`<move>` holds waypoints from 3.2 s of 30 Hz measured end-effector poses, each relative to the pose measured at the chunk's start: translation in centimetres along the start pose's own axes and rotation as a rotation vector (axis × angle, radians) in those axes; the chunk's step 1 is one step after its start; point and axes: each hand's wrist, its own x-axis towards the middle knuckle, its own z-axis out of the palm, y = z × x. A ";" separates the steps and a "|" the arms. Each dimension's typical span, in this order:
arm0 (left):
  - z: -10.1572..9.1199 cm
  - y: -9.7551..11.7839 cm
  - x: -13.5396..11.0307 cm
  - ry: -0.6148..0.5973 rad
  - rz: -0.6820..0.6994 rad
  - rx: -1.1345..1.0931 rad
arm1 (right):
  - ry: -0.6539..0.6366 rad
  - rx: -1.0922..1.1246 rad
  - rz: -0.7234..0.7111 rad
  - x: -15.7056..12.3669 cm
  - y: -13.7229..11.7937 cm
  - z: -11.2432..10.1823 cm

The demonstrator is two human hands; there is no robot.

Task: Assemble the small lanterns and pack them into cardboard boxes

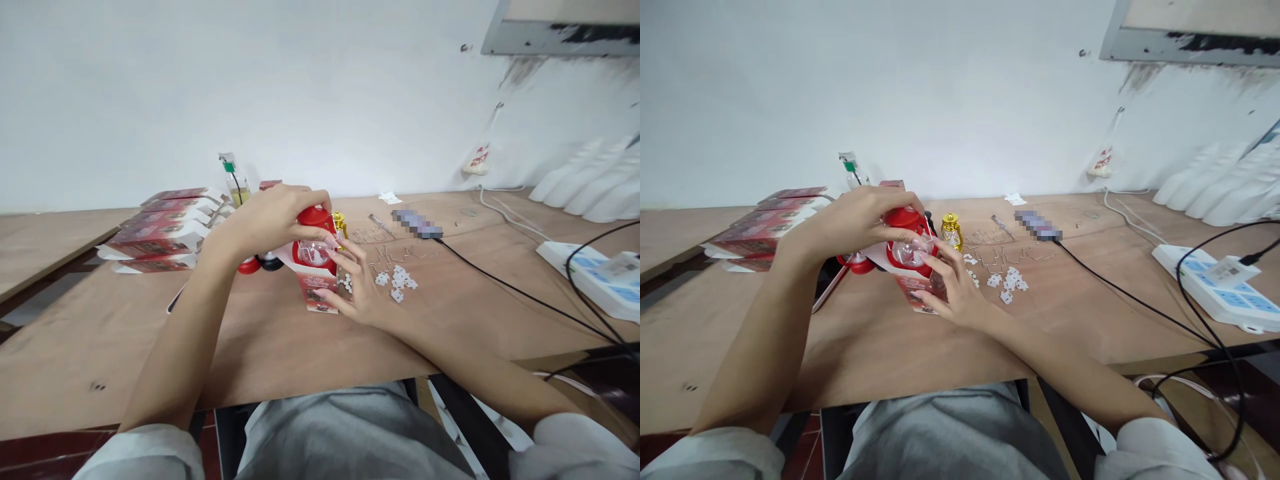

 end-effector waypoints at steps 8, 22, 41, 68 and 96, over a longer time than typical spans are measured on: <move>0.4 -0.5 0.3 -0.024 0.005 -0.008 | -0.108 0.014 -0.008 0.0 0.0 -0.3; 1.4 -0.2 0.2 -0.308 -0.048 0.049 | -0.172 0.083 0.041 -0.1 0.7 -0.3; -0.1 -0.8 -0.7 -0.300 -0.021 -0.091 | -0.160 0.194 0.104 -0.1 0.5 -0.3; 5.8 0.6 2.8 -0.159 0.165 -0.250 | -0.007 0.303 0.302 -1.4 1.4 1.1; 7.9 -1.3 3.6 -0.003 0.163 -0.879 | 0.020 0.348 0.354 -1.3 1.7 1.6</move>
